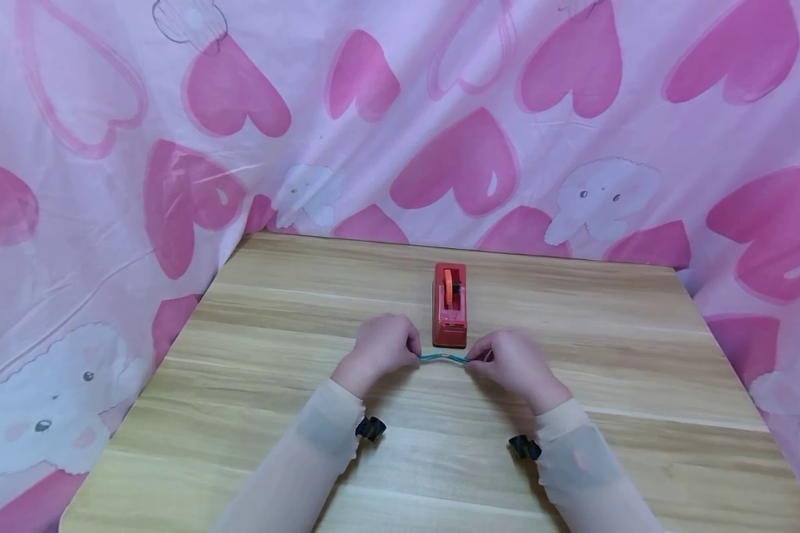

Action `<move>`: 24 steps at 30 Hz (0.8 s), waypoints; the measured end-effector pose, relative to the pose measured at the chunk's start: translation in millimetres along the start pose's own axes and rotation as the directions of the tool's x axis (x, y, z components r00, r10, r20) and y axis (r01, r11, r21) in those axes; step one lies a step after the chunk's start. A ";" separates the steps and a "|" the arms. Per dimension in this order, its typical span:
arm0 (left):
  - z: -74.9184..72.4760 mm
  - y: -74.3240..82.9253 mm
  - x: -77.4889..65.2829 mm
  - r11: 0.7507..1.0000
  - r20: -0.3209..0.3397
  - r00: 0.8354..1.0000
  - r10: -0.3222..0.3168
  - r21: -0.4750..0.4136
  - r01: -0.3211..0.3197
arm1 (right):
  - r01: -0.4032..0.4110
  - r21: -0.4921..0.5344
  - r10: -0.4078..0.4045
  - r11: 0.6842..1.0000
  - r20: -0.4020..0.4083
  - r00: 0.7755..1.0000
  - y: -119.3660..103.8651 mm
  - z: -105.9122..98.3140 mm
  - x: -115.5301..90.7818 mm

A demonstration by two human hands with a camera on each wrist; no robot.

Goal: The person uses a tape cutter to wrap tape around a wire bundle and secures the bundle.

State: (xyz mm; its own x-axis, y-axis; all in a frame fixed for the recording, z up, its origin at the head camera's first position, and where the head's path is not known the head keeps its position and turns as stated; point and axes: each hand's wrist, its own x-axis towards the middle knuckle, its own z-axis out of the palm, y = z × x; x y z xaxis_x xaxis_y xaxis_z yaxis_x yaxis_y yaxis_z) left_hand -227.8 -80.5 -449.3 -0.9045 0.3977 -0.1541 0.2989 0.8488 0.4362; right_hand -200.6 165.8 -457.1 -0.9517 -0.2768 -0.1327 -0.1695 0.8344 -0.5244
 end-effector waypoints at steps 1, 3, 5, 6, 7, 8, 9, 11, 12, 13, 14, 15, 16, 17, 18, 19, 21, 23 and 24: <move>1.2 0.1 0.3 1.000 0.008 1.000 -0.008 0.007 0.008 | 0.004 -0.005 -0.004 1.000 0.013 1.000 -1.0 0.4 1.1; 3.5 -0.3 0.6 1.000 0.023 1.000 -0.021 0.003 0.021 | 0.010 -0.012 -0.010 1.000 0.033 0.999 -2.6 1.0 2.6; 5.4 -1.0 0.6 1.000 0.035 0.999 -0.026 -0.007 0.026 | 0.005 -0.014 -0.005 1.000 0.054 0.999 -2.7 2.4 3.3; 6.4 -1.5 0.3 1.000 0.041 0.999 -0.027 -0.011 0.028 | 0.001 -0.016 0.000 1.000 0.061 0.998 -2.5 3.1 3.4; 7.3 -2.2 0.1 0.999 0.048 0.998 -0.029 -0.016 0.030 | -0.009 -0.015 0.010 1.000 0.067 0.998 -2.3 4.1 3.5; 8.1 -3.1 -0.2 0.999 0.056 0.998 -0.031 -0.020 0.032 | -0.010 -0.015 0.011 1.000 0.073 0.997 -2.0 4.9 3.6; 8.6 -3.8 -0.7 0.999 0.061 0.998 -0.030 -0.023 0.032 | -0.011 -0.012 0.012 1.000 0.080 0.997 -1.9 5.6 3.7; 9.2 -5.4 -1.3 0.999 0.067 0.997 -0.034 -0.024 0.036 | -0.014 -0.008 0.015 1.000 0.087 0.996 -1.7 6.7 4.0; 9.2 -6.1 -1.7 0.999 0.067 0.997 -0.036 -0.025 0.038 | -0.015 -0.003 0.015 1.000 0.090 0.996 -1.8 7.1 4.1; 8.9 -6.7 -2.0 0.999 0.066 0.997 -0.038 -0.027 0.040 | -0.013 0.001 0.013 1.000 0.093 0.996 -1.7 7.2 3.9; 8.5 -7.0 -2.4 0.999 0.064 0.997 -0.041 -0.028 0.043 | -0.012 0.004 0.011 1.000 0.097 0.995 -1.8 7.0 3.6; 7.9 -7.0 -2.6 0.998 0.063 0.997 -0.044 -0.032 0.046 | -0.012 0.010 0.011 1.000 0.099 0.995 -1.8 6.5 3.4; 7.1 -6.9 -2.9 0.998 0.063 0.997 -0.048 -0.038 0.050 | -0.013 0.020 0.011 1.000 0.102 0.995 -1.8 5.6 3.1; 6.4 -7.1 -2.9 0.998 0.060 0.997 -0.047 -0.039 0.049 | -0.014 0.031 0.011 0.999 0.106 0.994 -2.0 4.3 2.7; 5.7 -7.2 -2.9 0.998 0.059 0.997 -0.052 -0.041 0.054 | -0.014 0.047 0.009 0.999 0.110 0.994 -2.2 2.8 2.1; 4.8 -7.1 -3.1 0.997 0.057 0.997 -0.060 -0.045 0.062 | -0.017 0.060 0.010 0.998 0.112 0.994 -2.1 0.9 1.5; 2.8 -7.5 -3.2 0.995 0.042 0.996 -0.080 -0.050 0.082 | -0.037 0.086 0.027 0.996 0.108 0.994 -2.3 -3.5 0.4; 0.1 -9.1 -2.8 0.994 0.002 0.995 -0.101 -0.044 0.101 | -0.062 0.103 0.052 0.993 0.096 0.994 -1.8 -8.6 -0.7; -1.4 -10.1 -2.7 0.992 -0.019 0.993 -0.115 -0.043 0.114 | -0.077 0.105 0.068 0.991 0.088 0.994 -0.9 -11.0 -1.2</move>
State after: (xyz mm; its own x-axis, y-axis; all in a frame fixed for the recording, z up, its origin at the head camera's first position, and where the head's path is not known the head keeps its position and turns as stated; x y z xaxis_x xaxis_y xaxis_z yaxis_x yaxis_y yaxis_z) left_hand -228.8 -90.7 -452.1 -0.9386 0.2905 -0.1863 0.1801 0.8729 0.4535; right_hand -202.1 170.5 -447.2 -0.9347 -0.2604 -0.2418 -0.0676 0.7984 -0.5983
